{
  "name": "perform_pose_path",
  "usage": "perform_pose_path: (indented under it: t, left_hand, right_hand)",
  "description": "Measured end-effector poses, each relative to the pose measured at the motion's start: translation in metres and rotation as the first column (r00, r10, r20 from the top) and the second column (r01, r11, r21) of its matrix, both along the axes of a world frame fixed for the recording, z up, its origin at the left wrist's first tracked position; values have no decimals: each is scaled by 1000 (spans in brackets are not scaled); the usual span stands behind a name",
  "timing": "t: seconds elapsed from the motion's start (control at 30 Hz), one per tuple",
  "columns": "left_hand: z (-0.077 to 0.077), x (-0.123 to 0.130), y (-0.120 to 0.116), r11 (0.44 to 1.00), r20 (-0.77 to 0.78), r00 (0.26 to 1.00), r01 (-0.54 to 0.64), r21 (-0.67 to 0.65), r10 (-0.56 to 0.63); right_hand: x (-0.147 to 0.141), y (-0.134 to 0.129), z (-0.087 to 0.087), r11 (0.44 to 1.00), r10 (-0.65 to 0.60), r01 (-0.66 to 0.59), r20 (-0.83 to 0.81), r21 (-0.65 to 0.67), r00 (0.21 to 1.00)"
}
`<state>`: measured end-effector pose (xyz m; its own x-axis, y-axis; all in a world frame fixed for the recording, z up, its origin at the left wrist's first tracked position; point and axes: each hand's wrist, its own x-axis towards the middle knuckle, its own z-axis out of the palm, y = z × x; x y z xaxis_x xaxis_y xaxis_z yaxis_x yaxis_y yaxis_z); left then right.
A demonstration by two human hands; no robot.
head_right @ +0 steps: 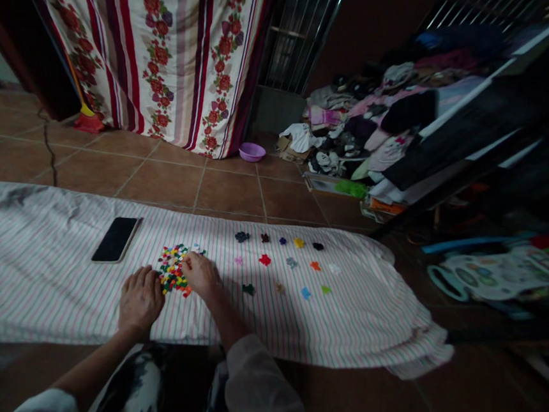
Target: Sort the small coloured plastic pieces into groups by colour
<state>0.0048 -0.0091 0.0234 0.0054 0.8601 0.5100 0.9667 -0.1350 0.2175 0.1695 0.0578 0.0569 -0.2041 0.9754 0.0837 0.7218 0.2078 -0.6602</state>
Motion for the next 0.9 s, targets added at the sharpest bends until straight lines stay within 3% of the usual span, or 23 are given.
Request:
perform_pose_path:
  t: [0.23,0.6,0.9]
  left_hand:
    - [4,1,0,1000,-12,1000,-9,-4,8]
    - [8,0,-2,999,-107,994,-38,-8,37]
    - [14,2,-4,996,-95,994,-57,-64,51]
  right_hand:
    - [11,-9,-14,997,-73,65,-232,-43,970]
    - [48,-31,-24,988,-135,149,-248,41,959]
    - [90,-57,-13,954,-235,280,-304,112,923]
